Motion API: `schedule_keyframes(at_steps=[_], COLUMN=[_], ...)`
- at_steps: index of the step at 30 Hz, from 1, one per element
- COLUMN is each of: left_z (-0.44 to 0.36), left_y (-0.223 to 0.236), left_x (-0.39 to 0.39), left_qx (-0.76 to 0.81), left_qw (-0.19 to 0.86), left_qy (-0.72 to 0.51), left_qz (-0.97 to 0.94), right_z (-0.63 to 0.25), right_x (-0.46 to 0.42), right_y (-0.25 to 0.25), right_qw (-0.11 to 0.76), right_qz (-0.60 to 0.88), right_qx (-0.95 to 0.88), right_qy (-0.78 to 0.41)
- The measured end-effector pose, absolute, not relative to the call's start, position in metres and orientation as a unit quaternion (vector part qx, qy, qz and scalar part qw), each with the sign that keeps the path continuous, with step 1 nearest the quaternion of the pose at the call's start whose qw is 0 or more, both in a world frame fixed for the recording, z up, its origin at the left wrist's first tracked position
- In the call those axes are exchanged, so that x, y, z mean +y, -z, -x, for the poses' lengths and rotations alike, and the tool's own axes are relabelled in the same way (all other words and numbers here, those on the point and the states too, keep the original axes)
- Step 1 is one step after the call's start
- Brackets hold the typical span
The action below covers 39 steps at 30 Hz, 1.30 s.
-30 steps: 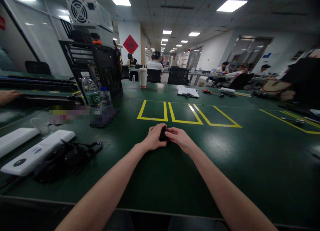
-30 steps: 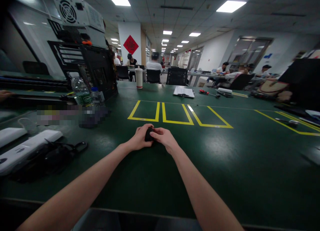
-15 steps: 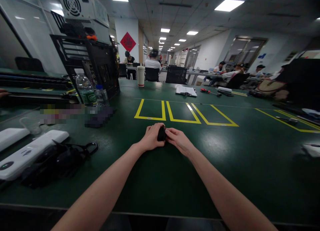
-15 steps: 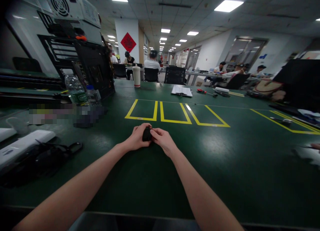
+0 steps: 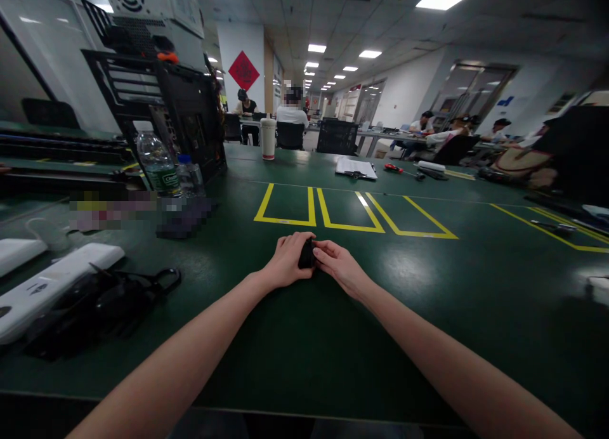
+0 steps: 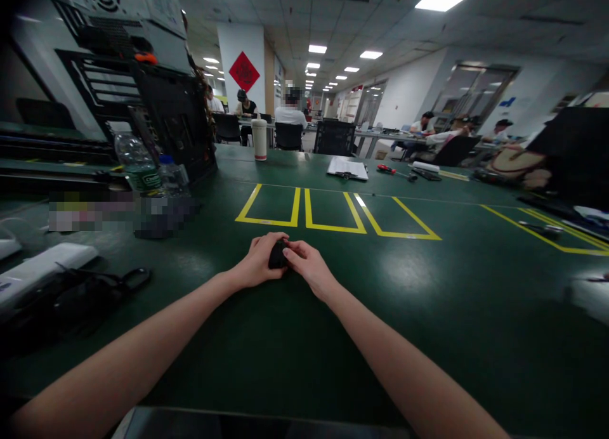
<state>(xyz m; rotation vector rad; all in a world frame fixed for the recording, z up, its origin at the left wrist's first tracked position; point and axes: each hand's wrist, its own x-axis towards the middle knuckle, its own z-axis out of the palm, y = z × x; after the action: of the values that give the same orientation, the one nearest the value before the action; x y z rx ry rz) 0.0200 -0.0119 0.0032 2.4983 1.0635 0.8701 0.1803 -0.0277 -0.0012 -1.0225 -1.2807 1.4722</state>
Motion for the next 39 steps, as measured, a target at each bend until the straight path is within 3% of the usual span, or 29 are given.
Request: schedule_keyframes(at_steps=[9, 21, 32, 39], left_z=[-0.019, -0.015, -0.016, -0.017], left_y=[-0.006, -0.021, -0.019, -0.022], left_x=[-0.010, -0.011, -0.011, -0.009], left_qx=[0.356, 0.349, 0.358, 0.367], left_qw=[0.154, 0.206, 0.207, 0.221], left_qy=[-0.296, -0.261, -0.272, -0.268], left_qz=[-0.873, -0.876, -0.869, -0.863], right_z=[-0.182, -0.186, -0.180, -0.186], right_x=[-0.033, -0.031, -0.030, -0.029], right_y=[0.000, -0.012, -0.008, -0.011], right_qw=[0.443, 0.412, 0.423, 0.408], right_qz=[0.421, 0.389, 0.453, 0.408], right_qx=[-0.597, -0.603, -0.595, -0.594], right_qy=[-0.520, -0.562, -0.512, -0.560])
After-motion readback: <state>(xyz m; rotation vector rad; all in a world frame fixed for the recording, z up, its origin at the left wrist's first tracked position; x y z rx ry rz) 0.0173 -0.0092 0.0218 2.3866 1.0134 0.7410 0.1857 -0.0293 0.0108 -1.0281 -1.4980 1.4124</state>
